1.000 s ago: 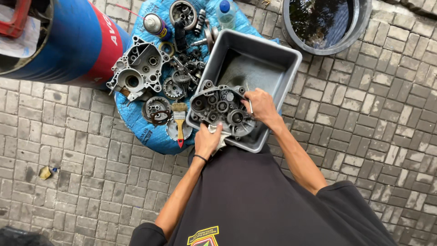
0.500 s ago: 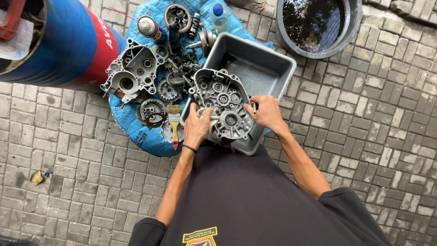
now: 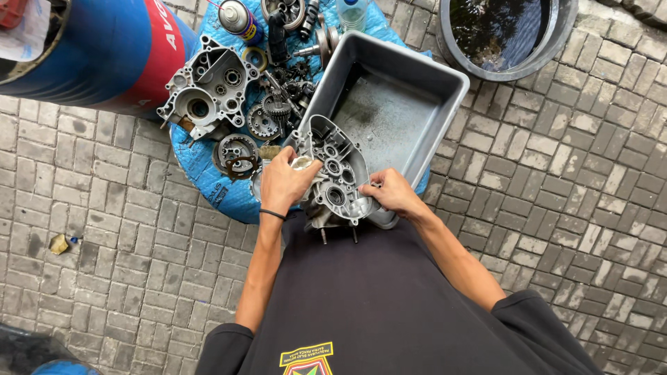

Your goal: The person cleans a disassembled engine casing using a small metal tool and a white cloth. They repeatedly scrape and wipe the internal surfaces and holes of the casing while holding it over a grey plastic tray. The person rotates the casing to access different areas and continues the cleaning process throughout the clip.

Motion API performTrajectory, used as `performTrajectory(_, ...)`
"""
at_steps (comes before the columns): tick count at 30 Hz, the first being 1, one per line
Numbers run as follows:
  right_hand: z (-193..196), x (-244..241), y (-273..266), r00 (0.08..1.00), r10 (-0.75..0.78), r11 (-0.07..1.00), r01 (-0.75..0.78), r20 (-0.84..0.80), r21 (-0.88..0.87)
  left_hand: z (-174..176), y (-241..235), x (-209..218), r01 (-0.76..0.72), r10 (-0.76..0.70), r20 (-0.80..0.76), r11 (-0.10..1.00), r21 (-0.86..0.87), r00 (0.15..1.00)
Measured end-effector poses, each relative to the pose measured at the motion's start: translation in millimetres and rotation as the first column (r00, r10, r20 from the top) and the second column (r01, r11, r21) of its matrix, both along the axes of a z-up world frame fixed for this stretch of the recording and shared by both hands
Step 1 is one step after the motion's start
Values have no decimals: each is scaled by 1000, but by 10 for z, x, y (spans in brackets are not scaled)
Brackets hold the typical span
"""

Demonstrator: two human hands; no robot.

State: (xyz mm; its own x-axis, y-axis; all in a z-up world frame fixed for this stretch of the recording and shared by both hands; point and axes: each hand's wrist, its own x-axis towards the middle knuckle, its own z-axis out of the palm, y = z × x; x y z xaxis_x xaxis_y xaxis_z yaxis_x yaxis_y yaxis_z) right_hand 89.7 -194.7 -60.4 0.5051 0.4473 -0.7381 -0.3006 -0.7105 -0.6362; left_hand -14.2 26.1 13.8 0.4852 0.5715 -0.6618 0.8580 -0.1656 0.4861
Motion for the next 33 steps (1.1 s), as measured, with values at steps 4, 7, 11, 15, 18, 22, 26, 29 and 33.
performTrajectory(4,324,7,55,994,-59,998,62,-97,29,162,-56,5,4,-4,7,1000,11,1000)
performTrajectory(7,44,33,-52,994,-63,997,67,-93,47,245,-95,-23,94,-98,-101,994,-50,990)
performTrajectory(11,-48,64,-83,997,-25,999,27,-76,24,83,-105,-126,106,-134,-150,978,-182,979)
performTrajectory(15,-19,49,-87,997,-28,999,31,-77,38,351,-187,-124,143,-187,-150,954,-264,971)
performTrajectory(18,-175,37,-102,999,-19,997,23,-50,78,242,-196,-193,114,-146,-112,962,-249,983)
performTrajectory(22,-143,9,-54,1000,-3,992,5,-15,123,297,-186,-225,99,-117,-78,974,-204,990)
performTrajectory(26,125,-83,168,995,3,969,20,-95,246,442,-76,-329,95,-113,-128,986,-137,985)
performTrajectory(29,-166,-129,233,995,81,961,-63,-57,269,361,67,-414,67,-83,-141,991,-117,987)
performTrajectory(33,-385,-120,233,992,124,974,-127,25,187,422,92,-406,59,-77,-130,989,-139,988)
